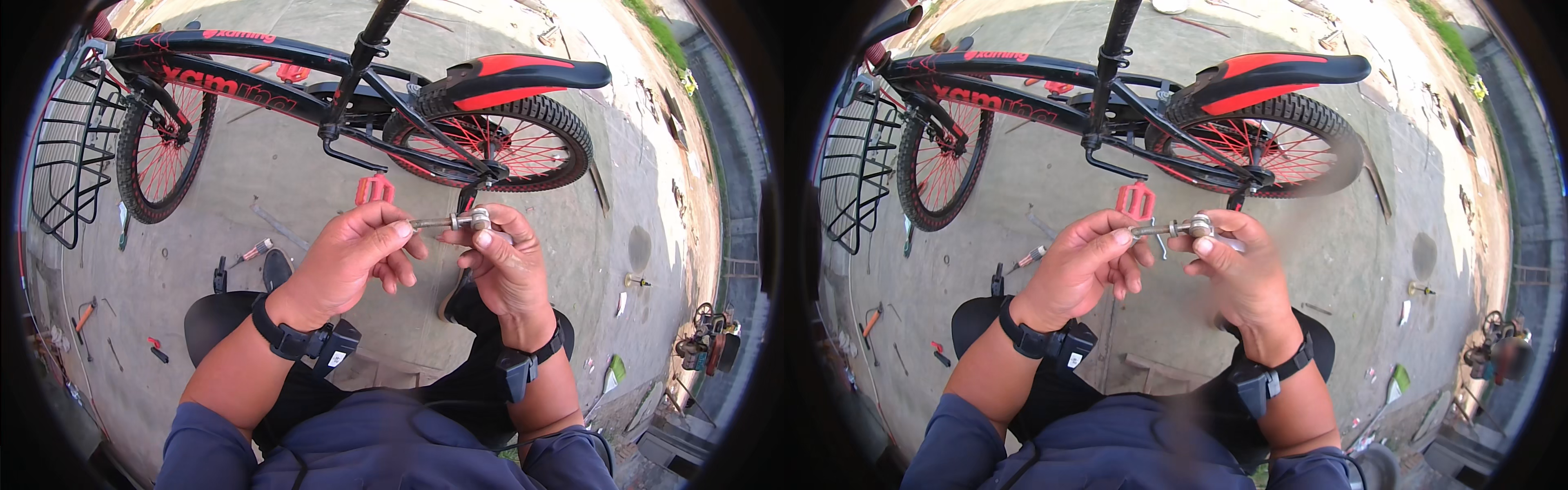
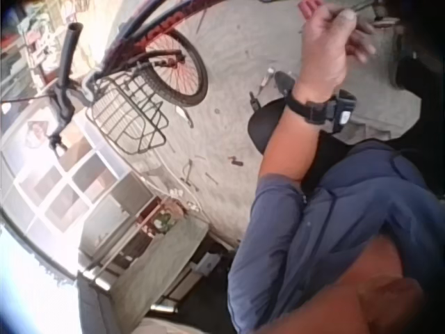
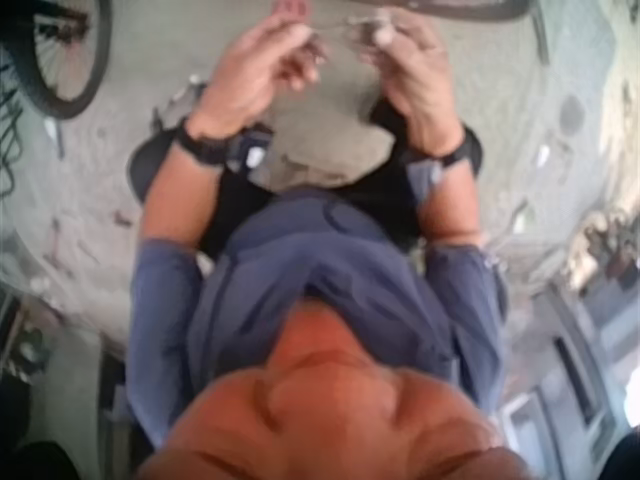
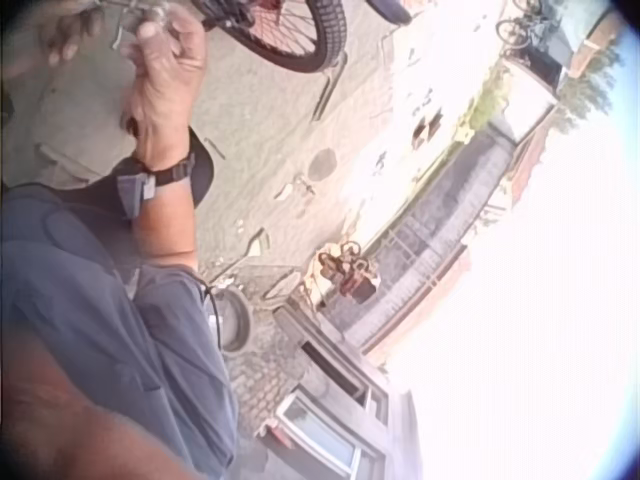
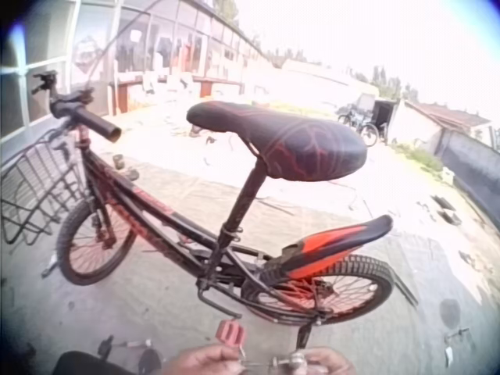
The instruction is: The person removes the bicycle seat by loosening the seat post clamp with a wrench, then repositions the seat post and tightens the clamp. The person also flips the bicycle over to access the underside of the frame.
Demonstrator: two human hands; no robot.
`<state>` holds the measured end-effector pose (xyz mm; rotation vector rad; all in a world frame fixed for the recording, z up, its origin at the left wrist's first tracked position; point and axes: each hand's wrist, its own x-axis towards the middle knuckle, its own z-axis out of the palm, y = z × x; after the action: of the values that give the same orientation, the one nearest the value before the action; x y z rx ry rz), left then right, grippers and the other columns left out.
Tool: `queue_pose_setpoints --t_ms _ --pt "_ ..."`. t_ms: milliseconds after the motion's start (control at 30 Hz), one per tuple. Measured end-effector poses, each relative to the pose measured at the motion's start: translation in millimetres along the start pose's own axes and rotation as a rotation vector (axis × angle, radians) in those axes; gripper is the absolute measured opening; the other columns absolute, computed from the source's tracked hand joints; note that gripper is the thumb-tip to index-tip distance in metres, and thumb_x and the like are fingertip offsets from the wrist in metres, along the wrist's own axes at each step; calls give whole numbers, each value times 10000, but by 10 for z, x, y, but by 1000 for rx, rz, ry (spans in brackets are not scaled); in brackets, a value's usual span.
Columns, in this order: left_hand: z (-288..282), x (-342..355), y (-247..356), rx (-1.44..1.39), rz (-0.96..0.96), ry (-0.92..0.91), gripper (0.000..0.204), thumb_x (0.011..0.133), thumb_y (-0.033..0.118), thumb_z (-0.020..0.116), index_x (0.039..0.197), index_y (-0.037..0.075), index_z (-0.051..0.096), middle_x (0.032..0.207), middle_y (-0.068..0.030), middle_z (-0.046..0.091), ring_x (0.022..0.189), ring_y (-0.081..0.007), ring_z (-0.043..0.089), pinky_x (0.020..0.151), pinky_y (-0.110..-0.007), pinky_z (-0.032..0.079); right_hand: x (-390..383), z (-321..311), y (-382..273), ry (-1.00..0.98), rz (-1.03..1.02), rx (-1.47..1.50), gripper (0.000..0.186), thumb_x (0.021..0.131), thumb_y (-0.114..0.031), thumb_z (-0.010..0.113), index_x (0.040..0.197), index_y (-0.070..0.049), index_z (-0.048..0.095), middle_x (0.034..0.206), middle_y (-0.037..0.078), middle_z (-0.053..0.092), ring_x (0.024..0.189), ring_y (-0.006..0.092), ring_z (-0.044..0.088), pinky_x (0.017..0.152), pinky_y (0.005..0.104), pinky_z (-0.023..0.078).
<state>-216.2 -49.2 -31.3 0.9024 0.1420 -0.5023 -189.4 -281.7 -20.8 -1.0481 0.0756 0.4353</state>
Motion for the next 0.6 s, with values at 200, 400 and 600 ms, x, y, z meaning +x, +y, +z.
queue_pose_setpoints --t_ms 200,400,600 --pt "-32 -47 217 203 49 12 156 1015 125 613 1128 18 617 965 -93 713 757 -141 711 613 -237 542 38 -102 -77 11 -10 -345 339 856 -41 813 1161 20 677 1039 82 708 927 182 700 707 274 555" --pt "-28 -70 284 376 66 50 161 952 14 657 1106 8 612 956 -94 712 776 -144 718 617 -234 550 18 -66 -114 4 -84 -662 333 847 -19 805 1169 -2 717 1046 62 700 878 124 661 783 258 538" --pt "0 -89 293 442 80 70 194 920 -15 697 1094 8 614 905 -63 698 777 -115 705 621 -226 534 2 -27 -100 -120 -127 -703 387 840 -16 789 1217 -33 701 1026 54 663 885 124 624 794 271 515"
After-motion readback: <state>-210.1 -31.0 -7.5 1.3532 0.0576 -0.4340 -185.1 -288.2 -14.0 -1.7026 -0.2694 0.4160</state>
